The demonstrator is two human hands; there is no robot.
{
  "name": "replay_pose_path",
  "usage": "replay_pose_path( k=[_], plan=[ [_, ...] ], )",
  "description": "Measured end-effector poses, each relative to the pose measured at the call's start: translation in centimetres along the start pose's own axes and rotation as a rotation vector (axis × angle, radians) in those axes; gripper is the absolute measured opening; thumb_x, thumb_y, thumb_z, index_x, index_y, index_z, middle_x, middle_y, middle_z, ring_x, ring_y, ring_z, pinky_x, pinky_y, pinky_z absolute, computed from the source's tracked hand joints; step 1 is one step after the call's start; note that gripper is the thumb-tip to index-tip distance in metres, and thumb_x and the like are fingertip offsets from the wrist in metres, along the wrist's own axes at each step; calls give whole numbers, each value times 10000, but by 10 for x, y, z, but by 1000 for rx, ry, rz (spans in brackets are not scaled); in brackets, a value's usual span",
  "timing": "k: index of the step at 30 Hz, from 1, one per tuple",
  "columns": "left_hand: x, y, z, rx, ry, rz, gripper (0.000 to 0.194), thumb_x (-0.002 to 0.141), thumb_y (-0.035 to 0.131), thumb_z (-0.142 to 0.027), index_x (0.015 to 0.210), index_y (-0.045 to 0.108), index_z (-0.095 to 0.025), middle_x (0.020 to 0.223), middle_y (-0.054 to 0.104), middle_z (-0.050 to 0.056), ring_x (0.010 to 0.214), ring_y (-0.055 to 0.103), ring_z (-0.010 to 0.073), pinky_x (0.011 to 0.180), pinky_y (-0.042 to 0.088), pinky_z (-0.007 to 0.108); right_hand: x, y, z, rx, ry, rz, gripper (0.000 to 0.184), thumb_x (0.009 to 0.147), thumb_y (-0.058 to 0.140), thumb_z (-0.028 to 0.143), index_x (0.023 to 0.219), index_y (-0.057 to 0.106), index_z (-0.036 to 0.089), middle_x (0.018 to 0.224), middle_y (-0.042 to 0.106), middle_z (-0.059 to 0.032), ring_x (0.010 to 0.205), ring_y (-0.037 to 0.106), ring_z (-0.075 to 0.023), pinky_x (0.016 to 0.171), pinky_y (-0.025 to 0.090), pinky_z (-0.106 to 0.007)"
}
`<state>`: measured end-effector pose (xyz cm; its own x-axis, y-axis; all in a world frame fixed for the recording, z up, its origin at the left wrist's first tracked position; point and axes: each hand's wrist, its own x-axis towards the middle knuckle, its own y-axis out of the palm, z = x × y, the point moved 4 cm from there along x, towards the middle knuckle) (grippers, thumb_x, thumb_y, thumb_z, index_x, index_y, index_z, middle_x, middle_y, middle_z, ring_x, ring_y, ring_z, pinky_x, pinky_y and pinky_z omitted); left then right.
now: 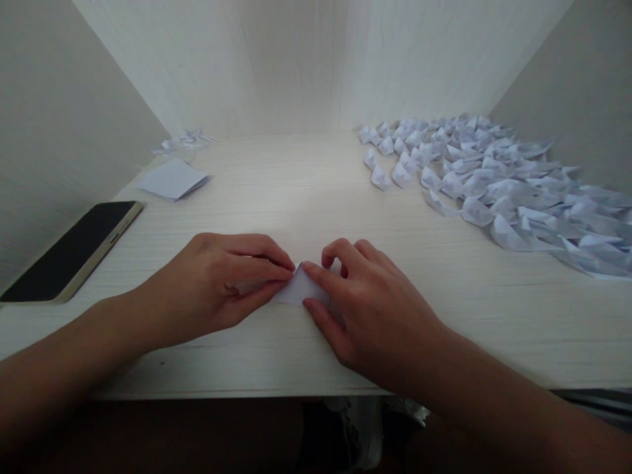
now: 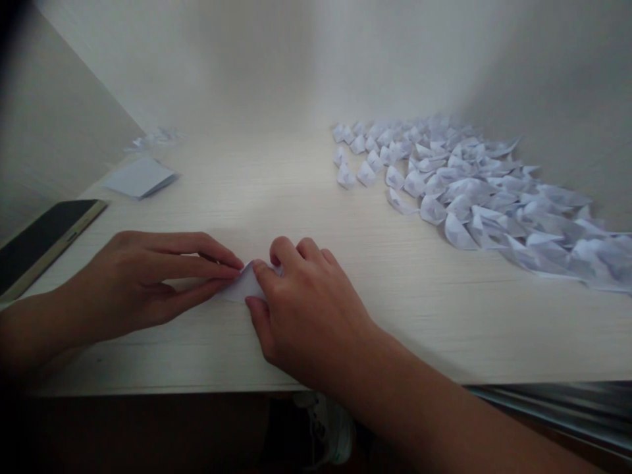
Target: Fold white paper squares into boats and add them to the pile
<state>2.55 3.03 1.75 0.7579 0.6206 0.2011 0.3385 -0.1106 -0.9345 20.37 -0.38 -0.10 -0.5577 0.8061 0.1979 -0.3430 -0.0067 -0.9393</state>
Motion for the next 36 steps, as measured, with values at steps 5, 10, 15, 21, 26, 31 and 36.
replay_pose_path(
  k=[5,10,15,21,26,31,36],
  plan=[
    [-1,4,-2,28,10,16,256,970,539,-214,1053,775,-269,1072,748,36,874,698,155,798,563,250,0,0,0,-7,2,1,289,978,522,291,1182,680,159,1101,605,-145,959,517,-268,875,471,-444],
    [3,6,-8,31,20,27,286,974,498,-181,1042,768,-249,1048,739,48,908,688,179,818,559,290,-1,1,0,1,-1,-10,324,985,511,285,1249,652,162,1123,602,-142,954,513,-265,898,466,-455],
    [2,6,-5,-35,-10,60,274,962,532,-205,1086,755,-304,1082,730,31,951,679,194,874,561,324,-2,1,0,24,-2,-34,334,977,532,271,1287,632,196,1130,597,-137,977,510,-263,894,463,-448],
    [1,6,-7,0,48,40,288,973,530,-173,1113,751,-292,1086,731,34,960,684,178,880,556,297,-2,1,-1,33,3,-22,316,978,531,272,1261,651,200,1114,596,-132,965,513,-258,883,469,-446],
    [2,5,-9,-18,15,15,276,960,549,-182,1095,763,-294,1092,735,38,943,695,183,888,556,294,-2,0,0,42,4,-25,321,967,549,259,1268,650,206,1108,601,-131,962,518,-257,874,474,-445],
    [1,6,-10,-29,20,22,266,966,545,-189,1088,762,-283,1091,736,43,954,692,192,880,559,308,-1,0,0,43,14,-26,306,970,540,264,1241,665,200,1112,604,-127,968,516,-260,881,471,-445],
    [1,8,-5,-81,-76,100,274,963,528,-248,1072,772,-307,1080,731,44,968,681,219,887,572,351,-1,0,0,50,3,-30,287,970,545,270,1217,674,203,1095,606,-127,949,518,-252,864,470,-434]
  ],
)
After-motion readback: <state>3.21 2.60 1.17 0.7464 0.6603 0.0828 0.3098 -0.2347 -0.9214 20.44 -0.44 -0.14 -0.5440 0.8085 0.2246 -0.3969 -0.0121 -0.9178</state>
